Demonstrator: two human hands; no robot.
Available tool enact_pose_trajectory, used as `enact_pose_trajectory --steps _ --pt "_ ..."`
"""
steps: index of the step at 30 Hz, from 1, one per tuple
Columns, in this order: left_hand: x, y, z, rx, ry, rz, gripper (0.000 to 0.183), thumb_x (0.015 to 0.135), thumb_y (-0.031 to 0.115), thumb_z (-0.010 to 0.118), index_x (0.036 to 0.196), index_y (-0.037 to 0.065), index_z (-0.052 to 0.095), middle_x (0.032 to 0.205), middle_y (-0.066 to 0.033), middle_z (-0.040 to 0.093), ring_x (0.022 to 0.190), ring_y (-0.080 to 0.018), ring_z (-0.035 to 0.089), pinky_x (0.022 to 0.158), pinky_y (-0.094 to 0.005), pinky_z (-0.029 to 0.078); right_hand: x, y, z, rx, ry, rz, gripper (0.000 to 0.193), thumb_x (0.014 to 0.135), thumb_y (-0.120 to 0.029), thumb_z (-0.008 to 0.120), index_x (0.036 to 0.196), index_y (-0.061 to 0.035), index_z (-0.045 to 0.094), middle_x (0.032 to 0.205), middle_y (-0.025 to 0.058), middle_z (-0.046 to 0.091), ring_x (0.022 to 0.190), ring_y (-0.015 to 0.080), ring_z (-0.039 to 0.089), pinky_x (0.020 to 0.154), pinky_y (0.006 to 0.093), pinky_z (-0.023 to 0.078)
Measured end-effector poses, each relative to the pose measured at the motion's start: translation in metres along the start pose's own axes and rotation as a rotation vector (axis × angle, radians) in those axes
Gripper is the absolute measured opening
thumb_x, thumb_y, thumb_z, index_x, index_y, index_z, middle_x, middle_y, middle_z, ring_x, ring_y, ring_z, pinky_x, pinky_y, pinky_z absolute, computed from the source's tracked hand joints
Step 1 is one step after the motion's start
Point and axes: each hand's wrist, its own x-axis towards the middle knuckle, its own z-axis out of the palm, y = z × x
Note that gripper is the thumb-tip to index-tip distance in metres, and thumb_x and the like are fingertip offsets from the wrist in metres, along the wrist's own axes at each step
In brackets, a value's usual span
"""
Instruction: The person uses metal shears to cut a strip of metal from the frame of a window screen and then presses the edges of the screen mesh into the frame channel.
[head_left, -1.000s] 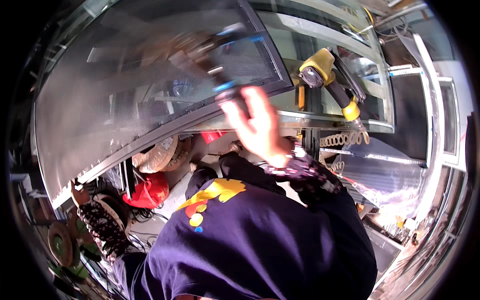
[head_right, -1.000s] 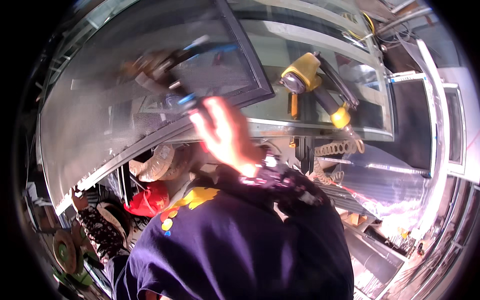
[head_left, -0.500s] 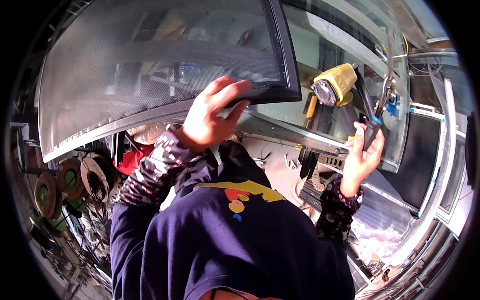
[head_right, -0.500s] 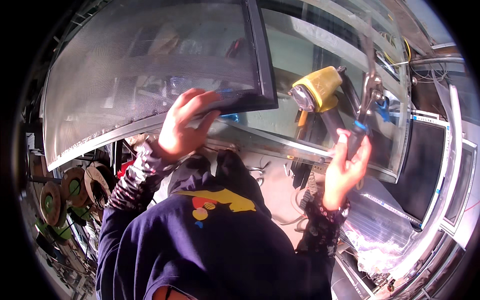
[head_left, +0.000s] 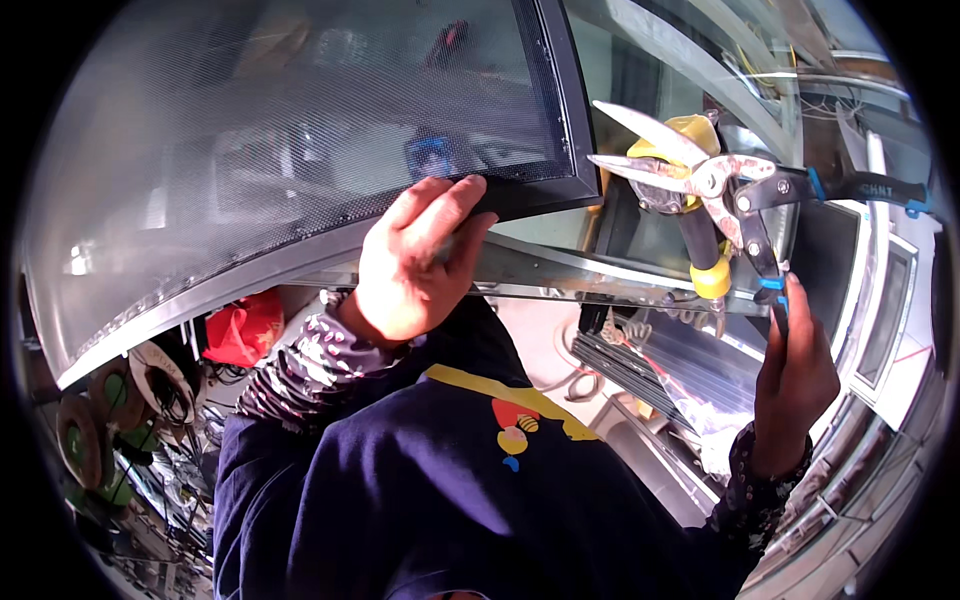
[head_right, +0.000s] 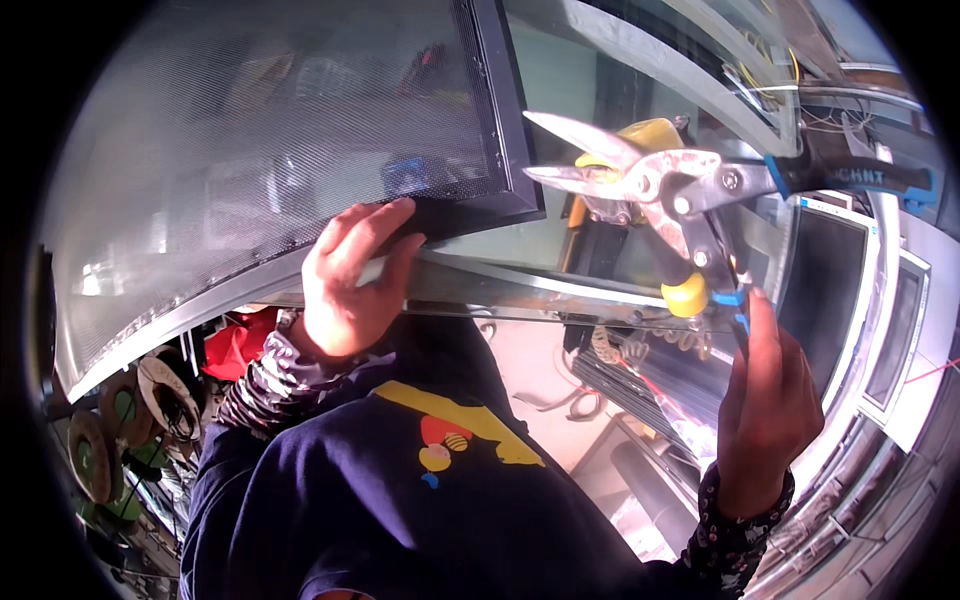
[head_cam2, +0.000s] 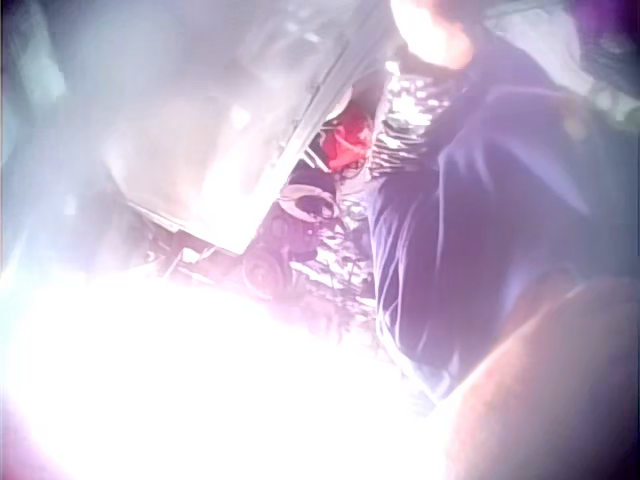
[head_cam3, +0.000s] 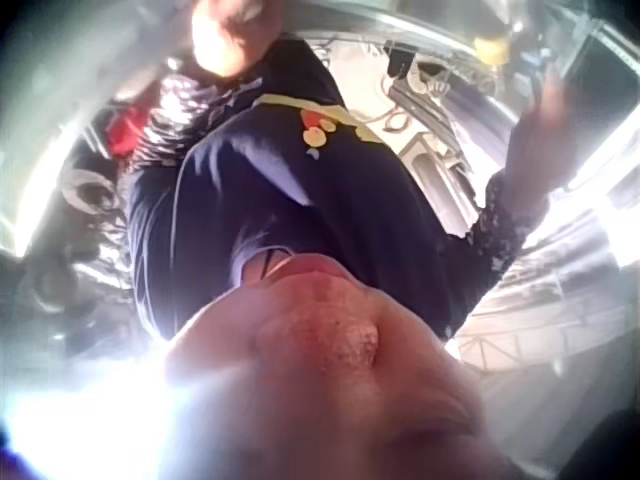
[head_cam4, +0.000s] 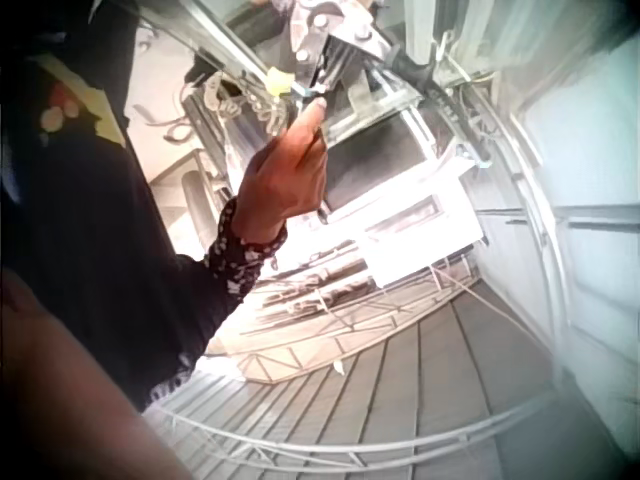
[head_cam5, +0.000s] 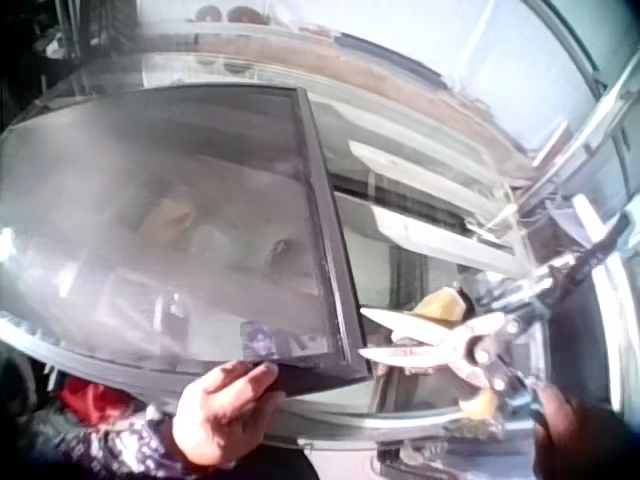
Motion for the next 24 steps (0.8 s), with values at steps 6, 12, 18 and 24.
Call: enact_pose_trajectory --steps 6,12,18,24 --pt "-0.006 -0.005 -0.002 -0.119 -0.014 -0.112 0.035 0.062 -0.004 0.07 0.094 0.003 0.061 0.082 -0.0097 0.06 0.072 -0.022 0.058 0.063 -0.0279 0.049 0.01 0.001 -0.005 -0.018 -0.094 0.014 0.027 0.085 -0.009 0.052 0.11 -0.0029 0.054 0.094 0.0137 0.061 0.077 0.0259 0.062 0.063 0.0311 0.048" --pt "-0.015 -0.004 -0.012 -0.125 -0.072 -0.153 0.037 0.062 -0.004 0.071 0.096 0.005 0.062 0.082 -0.0081 0.06 0.07 -0.019 0.058 0.06 -0.0269 0.049 0.01 -0.007 -0.013 -0.126 -0.079 -0.122 0.025 0.081 -0.005 0.056 0.105 -0.0013 0.057 0.083 0.0104 0.062 0.07 0.0234 0.062 0.056 0.0298 0.048" --pt "-0.034 -0.002 -0.029 -0.121 -0.18 -0.181 0.037 0.064 0.0 0.071 0.099 0.003 0.06 0.081 -0.0054 0.057 0.068 -0.0152 0.056 0.059 -0.0218 0.05 0.005 -0.016 -0.023 -0.142 -0.135 -0.176 0.026 0.08 -0.001 0.054 0.107 -0.0019 0.056 0.081 0.0087 0.061 0.069 0.0211 0.061 0.056 0.0287 0.048" --pt "-0.041 -0.007 -0.033 -0.09 -0.19 -0.124 0.037 0.063 0.0 0.072 0.099 0.004 0.061 0.081 -0.0051 0.057 0.068 -0.0153 0.057 0.061 -0.0226 0.049 0.021 -0.051 -0.054 -0.327 -0.18 -0.282 0.031 0.078 -0.004 0.059 0.108 -0.0043 0.055 0.08 0.0073 0.06 0.065 0.0184 0.059 0.053 0.0271 0.046"
